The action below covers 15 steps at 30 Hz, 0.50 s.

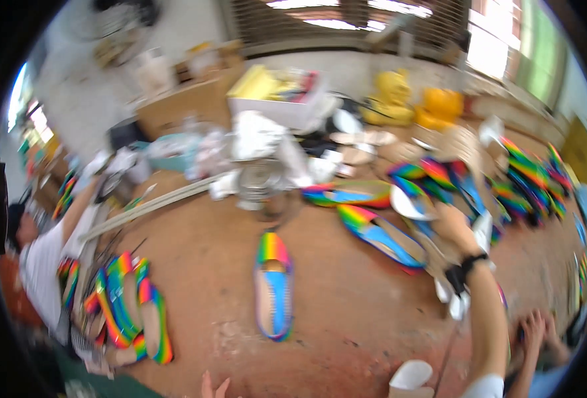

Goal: Assembling shoe insoles and outers in a factory setting.

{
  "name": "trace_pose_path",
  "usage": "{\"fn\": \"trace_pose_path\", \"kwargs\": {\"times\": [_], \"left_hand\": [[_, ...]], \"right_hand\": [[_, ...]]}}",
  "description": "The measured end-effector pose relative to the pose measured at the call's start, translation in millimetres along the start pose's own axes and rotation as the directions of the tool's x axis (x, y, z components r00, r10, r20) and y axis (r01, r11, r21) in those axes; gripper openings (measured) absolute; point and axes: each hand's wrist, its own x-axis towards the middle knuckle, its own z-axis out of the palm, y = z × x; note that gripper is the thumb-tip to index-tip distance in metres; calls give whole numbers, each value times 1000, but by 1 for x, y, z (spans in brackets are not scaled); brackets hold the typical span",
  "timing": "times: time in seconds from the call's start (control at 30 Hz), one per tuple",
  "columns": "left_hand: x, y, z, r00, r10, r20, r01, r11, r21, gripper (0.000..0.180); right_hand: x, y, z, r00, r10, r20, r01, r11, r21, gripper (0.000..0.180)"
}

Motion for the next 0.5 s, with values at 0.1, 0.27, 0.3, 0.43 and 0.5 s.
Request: {"fn": "trace_pose_path", "kwargs": {"times": [0.1, 0.27, 0.3, 0.43, 0.5], "left_hand": [[11, -27, 33, 999, 30, -26, -33, 993, -113, 54], [21, 4, 4, 980, 116, -162, -146, 972, -187, 55], [24, 13, -1, 967, 154, -201, -196, 958, -210, 53], [38, 44, -12, 912, 304, -275, -391, 848, -358, 67], [41, 64, -22, 883, 344, -318, -467, 701, -539, 70]], "right_hand": [[-8, 75, 14, 969, -167, -183, 125, 967, -222, 40], [-85, 14, -47, 741, -192, -643, 228, 973, -28, 53], [-95, 9, -57, 697, -201, -688, 239, 970, -41, 52], [-170, -82, -108, 685, -41, -727, 504, 748, 432, 37], [-208, -76, -78, 761, 8, -649, 425, 751, 506, 34]]}}
